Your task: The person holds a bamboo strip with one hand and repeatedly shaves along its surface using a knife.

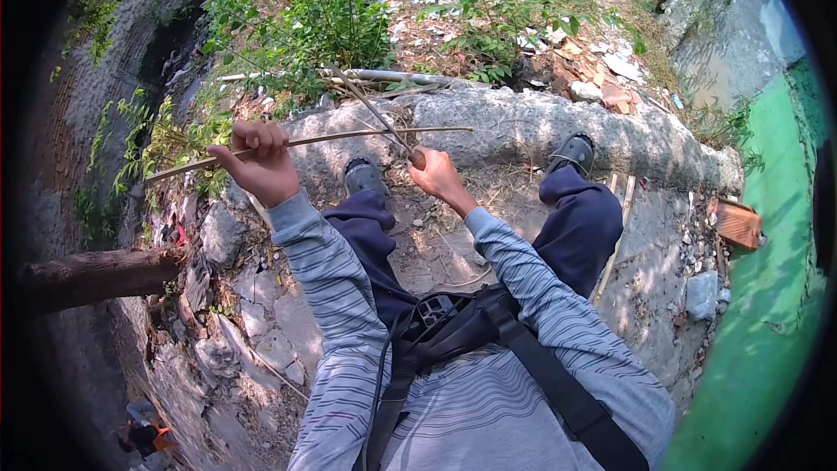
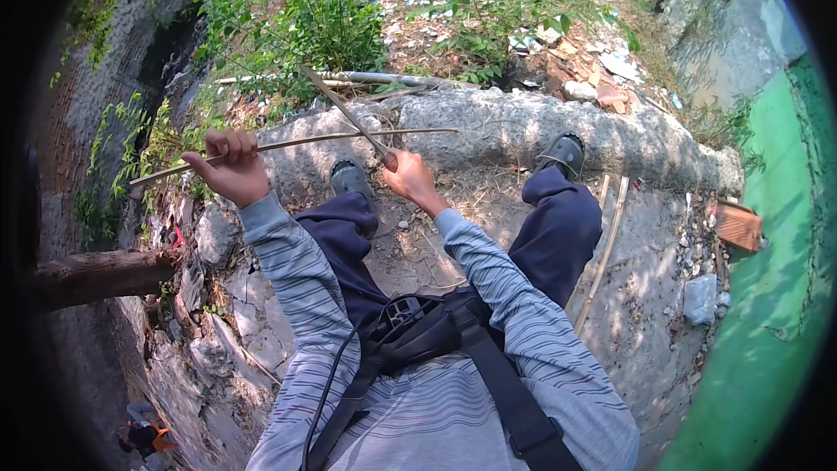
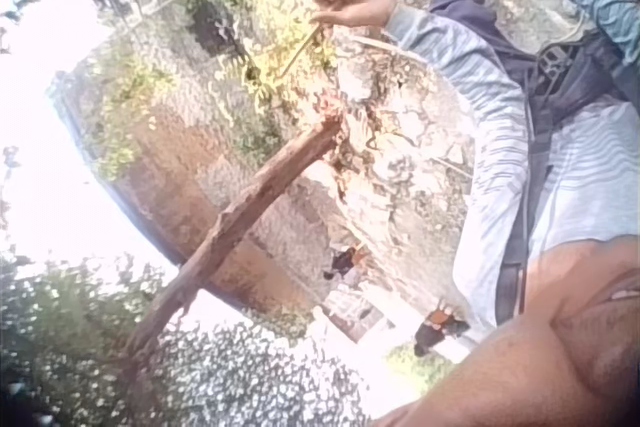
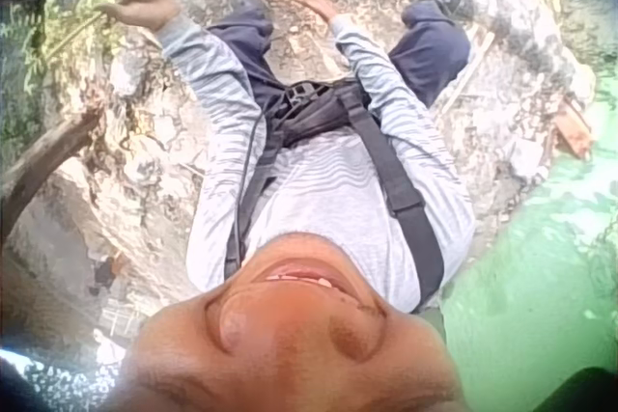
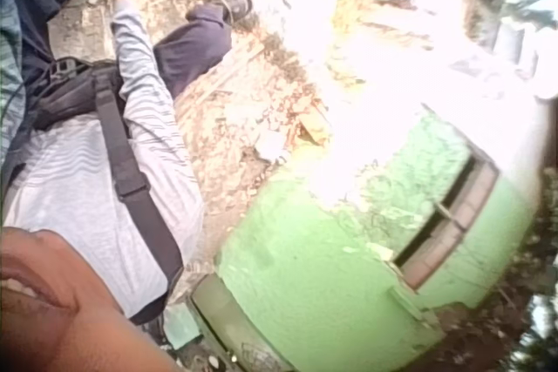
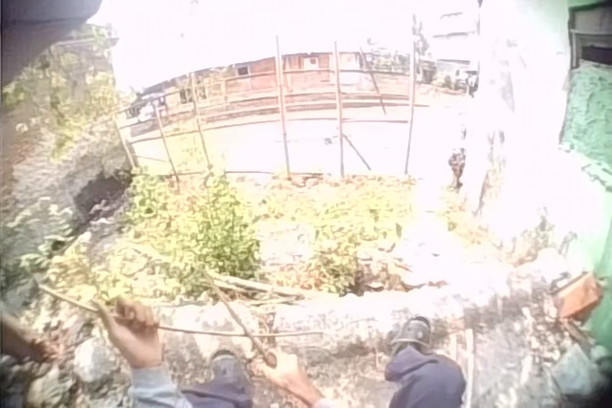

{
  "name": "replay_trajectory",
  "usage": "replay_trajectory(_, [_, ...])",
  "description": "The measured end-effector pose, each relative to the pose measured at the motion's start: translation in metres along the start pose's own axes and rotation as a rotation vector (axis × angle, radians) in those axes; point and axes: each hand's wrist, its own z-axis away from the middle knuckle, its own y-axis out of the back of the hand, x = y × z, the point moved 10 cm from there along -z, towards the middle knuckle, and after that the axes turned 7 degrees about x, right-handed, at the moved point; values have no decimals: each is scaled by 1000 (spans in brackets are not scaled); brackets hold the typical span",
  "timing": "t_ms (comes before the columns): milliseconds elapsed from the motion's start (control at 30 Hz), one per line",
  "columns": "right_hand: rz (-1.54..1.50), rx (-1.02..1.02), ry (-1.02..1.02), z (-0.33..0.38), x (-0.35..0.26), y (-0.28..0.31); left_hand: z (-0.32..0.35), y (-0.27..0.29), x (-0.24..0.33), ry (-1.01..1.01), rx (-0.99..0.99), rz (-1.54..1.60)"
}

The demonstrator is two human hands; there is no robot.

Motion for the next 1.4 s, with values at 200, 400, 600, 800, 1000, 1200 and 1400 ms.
replay_trajectory(200, [-11, -31, 33, 4, 8, 0, 16, 9, 3, -115, 239, -420])
replay_trajectory(400, [42, 50, 59, 4, 16, 5, 42, -26, -34, 20, 128, -577])
replay_trajectory(600, [-34, 95, 50, 2, 9, 20, 57, -8, -57, 76, 193, -666])
replay_trajectory(800, [-115, 73, 30, 4, 0, 34, 52, -26, -68, 8, 54, -665])
replay_trajectory(1000, [-145, -8, 115, 2, -38, 36, 57, -48, -70, -20, 14, -676])
replay_trajectory(1200, [-167, 41, -87, -9, 47, 31, 55, -59, -78, 0, 4, -653])
replay_trajectory(1400, [-122, 85, -109, -8, 40, 33, 55, -50, -78, 22, 52, -677])
